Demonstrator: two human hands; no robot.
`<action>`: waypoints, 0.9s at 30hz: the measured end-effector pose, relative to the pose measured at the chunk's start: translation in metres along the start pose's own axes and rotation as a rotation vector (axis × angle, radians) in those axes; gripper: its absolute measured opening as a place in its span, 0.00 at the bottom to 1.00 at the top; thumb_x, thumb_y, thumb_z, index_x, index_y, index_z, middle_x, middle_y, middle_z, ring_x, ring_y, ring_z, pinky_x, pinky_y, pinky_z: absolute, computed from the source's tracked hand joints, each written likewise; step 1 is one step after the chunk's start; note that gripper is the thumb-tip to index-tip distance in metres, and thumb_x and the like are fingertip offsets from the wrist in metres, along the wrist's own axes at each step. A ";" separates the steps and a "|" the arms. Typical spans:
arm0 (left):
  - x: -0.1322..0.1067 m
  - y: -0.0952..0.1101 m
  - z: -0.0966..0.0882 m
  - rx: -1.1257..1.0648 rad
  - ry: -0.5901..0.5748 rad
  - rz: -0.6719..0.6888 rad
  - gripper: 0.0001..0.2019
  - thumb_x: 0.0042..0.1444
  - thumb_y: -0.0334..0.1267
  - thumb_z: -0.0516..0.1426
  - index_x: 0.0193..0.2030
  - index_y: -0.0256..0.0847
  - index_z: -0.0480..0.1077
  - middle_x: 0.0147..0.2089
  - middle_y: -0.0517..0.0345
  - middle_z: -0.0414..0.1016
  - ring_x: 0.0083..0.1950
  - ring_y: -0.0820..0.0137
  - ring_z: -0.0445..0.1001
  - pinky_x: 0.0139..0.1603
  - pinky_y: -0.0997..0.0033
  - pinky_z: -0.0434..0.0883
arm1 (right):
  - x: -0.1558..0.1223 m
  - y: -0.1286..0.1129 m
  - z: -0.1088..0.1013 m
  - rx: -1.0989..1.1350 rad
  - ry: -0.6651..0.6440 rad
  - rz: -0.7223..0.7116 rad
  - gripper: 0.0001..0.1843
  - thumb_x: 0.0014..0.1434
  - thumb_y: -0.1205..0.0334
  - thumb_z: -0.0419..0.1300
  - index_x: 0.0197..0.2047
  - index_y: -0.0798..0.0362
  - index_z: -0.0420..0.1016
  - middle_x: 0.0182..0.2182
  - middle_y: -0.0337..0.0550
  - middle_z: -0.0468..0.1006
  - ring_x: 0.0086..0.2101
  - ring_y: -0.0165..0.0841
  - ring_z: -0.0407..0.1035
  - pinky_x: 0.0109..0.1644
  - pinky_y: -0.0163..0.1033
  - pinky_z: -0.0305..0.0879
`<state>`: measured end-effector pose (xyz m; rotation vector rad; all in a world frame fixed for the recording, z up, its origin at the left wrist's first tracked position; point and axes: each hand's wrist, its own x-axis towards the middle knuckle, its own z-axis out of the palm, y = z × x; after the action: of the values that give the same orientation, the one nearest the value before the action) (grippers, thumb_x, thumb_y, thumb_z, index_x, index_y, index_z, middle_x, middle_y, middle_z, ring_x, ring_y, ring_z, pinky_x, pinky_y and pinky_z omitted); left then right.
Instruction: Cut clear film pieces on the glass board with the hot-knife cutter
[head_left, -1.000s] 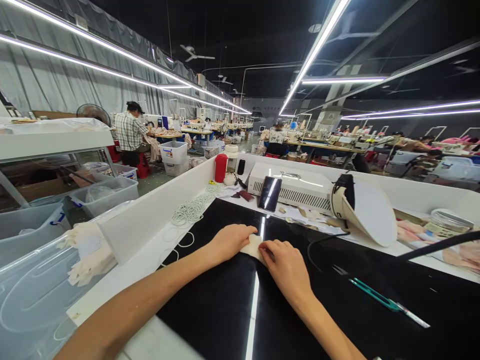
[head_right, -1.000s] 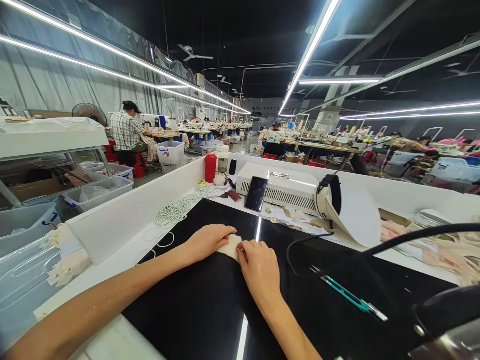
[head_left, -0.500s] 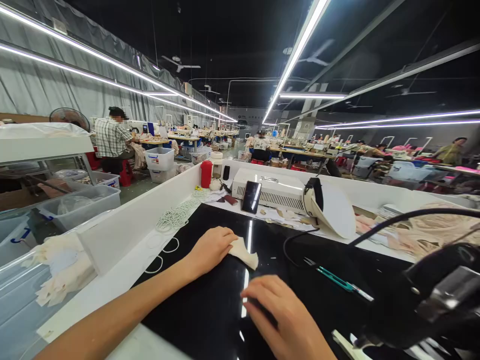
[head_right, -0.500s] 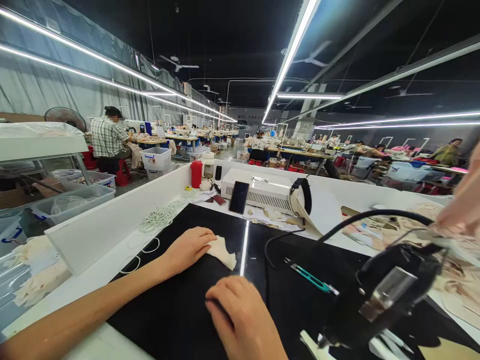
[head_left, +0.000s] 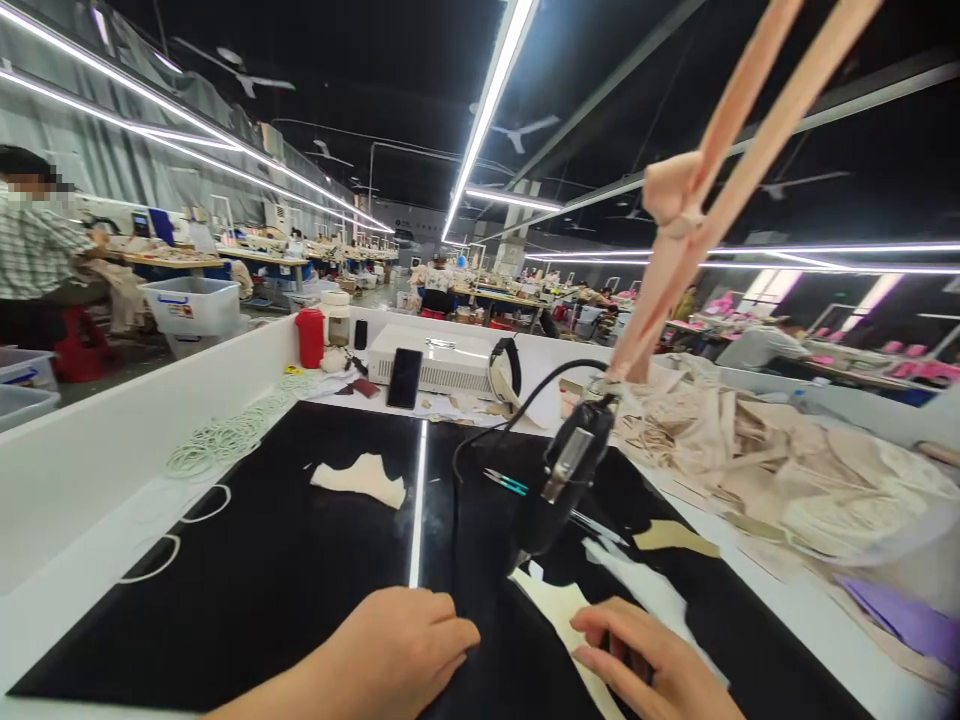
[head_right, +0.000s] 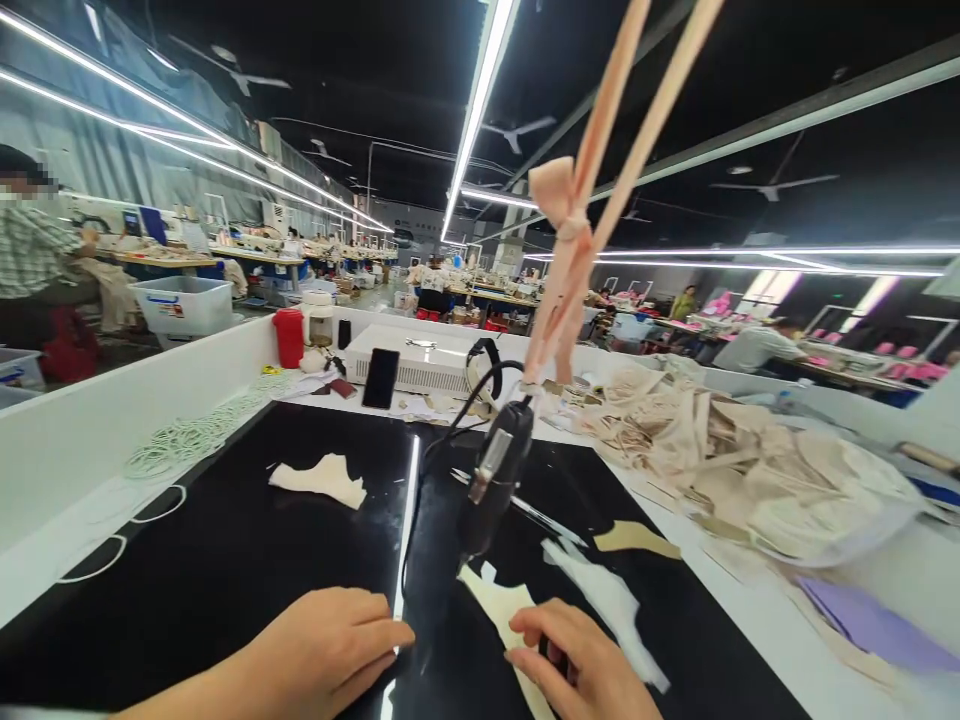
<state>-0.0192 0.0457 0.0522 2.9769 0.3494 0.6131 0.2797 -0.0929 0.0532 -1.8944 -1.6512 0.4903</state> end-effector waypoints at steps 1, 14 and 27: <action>0.003 0.005 0.008 0.004 0.025 0.038 0.06 0.68 0.29 0.58 0.45 0.44 0.73 0.35 0.64 0.77 0.30 0.68 0.76 0.29 0.68 0.66 | -0.002 0.002 0.001 -0.015 0.019 0.012 0.09 0.64 0.50 0.65 0.40 0.42 0.84 0.35 0.40 0.81 0.33 0.36 0.76 0.38 0.36 0.72; 0.031 0.029 0.055 0.052 0.109 0.126 0.06 0.63 0.31 0.62 0.41 0.46 0.70 0.29 0.64 0.74 0.22 0.71 0.71 0.20 0.65 0.54 | -0.005 -0.008 0.026 0.002 0.014 0.025 0.05 0.65 0.60 0.65 0.42 0.44 0.83 0.35 0.38 0.80 0.37 0.35 0.76 0.42 0.35 0.69; 0.039 0.041 0.015 -0.020 -0.195 0.013 0.09 0.72 0.34 0.56 0.56 0.45 0.73 0.40 0.59 0.79 0.35 0.67 0.80 0.28 0.70 0.68 | -0.013 -0.025 0.017 0.039 0.018 0.052 0.13 0.70 0.55 0.58 0.36 0.45 0.81 0.37 0.41 0.80 0.40 0.38 0.76 0.46 0.40 0.69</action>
<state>0.0297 0.0142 0.0585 2.9876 0.3058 0.3215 0.2477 -0.1008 0.0546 -1.9118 -1.5736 0.5214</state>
